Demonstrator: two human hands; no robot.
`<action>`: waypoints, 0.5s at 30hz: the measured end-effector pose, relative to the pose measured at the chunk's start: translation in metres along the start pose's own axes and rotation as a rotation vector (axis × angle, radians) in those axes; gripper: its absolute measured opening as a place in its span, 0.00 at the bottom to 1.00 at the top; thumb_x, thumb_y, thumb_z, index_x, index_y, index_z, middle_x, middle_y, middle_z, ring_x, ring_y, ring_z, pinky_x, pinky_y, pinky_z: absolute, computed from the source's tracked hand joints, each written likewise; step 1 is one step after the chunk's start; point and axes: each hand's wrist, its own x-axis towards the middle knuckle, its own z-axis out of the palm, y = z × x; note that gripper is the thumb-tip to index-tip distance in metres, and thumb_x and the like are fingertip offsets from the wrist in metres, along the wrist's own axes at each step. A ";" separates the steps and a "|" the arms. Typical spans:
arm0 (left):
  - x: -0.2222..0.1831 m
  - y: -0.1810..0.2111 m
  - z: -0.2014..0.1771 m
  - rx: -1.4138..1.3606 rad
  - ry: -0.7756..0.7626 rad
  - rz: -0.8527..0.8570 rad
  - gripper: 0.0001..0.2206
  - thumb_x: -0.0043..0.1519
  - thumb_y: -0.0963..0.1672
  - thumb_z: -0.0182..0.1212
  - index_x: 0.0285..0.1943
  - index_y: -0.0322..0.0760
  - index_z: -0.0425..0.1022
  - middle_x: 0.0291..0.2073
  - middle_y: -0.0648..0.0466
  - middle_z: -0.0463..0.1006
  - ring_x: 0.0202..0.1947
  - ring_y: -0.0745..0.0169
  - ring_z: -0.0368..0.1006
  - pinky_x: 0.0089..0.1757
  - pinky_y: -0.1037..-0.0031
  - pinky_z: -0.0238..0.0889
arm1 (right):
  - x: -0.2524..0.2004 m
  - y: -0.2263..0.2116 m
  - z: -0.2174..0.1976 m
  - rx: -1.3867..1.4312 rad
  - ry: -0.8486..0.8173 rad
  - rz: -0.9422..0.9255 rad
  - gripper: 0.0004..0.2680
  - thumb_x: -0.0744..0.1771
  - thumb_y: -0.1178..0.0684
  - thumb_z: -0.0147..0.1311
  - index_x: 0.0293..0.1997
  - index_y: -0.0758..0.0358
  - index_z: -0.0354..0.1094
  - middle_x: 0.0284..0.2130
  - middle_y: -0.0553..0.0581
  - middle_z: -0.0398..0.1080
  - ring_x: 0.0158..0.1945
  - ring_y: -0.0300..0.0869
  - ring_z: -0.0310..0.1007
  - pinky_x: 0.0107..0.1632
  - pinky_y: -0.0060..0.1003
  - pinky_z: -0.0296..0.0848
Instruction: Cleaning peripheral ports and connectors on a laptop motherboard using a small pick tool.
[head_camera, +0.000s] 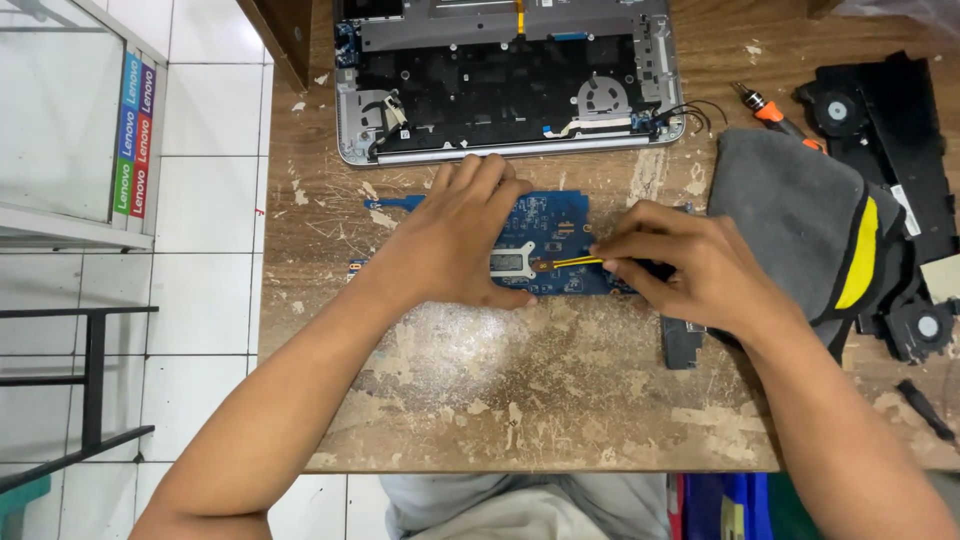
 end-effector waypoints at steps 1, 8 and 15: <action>0.000 0.000 0.000 0.001 -0.001 0.001 0.48 0.39 0.58 0.80 0.65 0.28 0.67 0.49 0.49 0.64 0.53 0.54 0.55 0.51 0.67 0.49 | 0.000 -0.001 -0.001 0.000 0.002 0.000 0.03 0.64 0.60 0.63 0.32 0.57 0.82 0.30 0.51 0.77 0.22 0.44 0.70 0.26 0.36 0.69; 0.000 -0.001 0.001 -0.015 0.019 0.005 0.48 0.39 0.57 0.80 0.65 0.29 0.67 0.49 0.49 0.64 0.53 0.54 0.56 0.51 0.67 0.49 | 0.000 -0.009 -0.017 0.019 -0.022 0.002 0.02 0.62 0.59 0.63 0.32 0.58 0.82 0.30 0.53 0.78 0.21 0.45 0.71 0.25 0.37 0.69; -0.001 -0.004 0.006 -0.050 0.108 0.071 0.47 0.38 0.58 0.80 0.63 0.28 0.68 0.47 0.50 0.65 0.51 0.54 0.57 0.49 0.66 0.51 | -0.001 -0.009 -0.018 0.025 -0.069 -0.090 0.02 0.63 0.58 0.63 0.31 0.56 0.81 0.29 0.51 0.78 0.19 0.43 0.72 0.23 0.36 0.69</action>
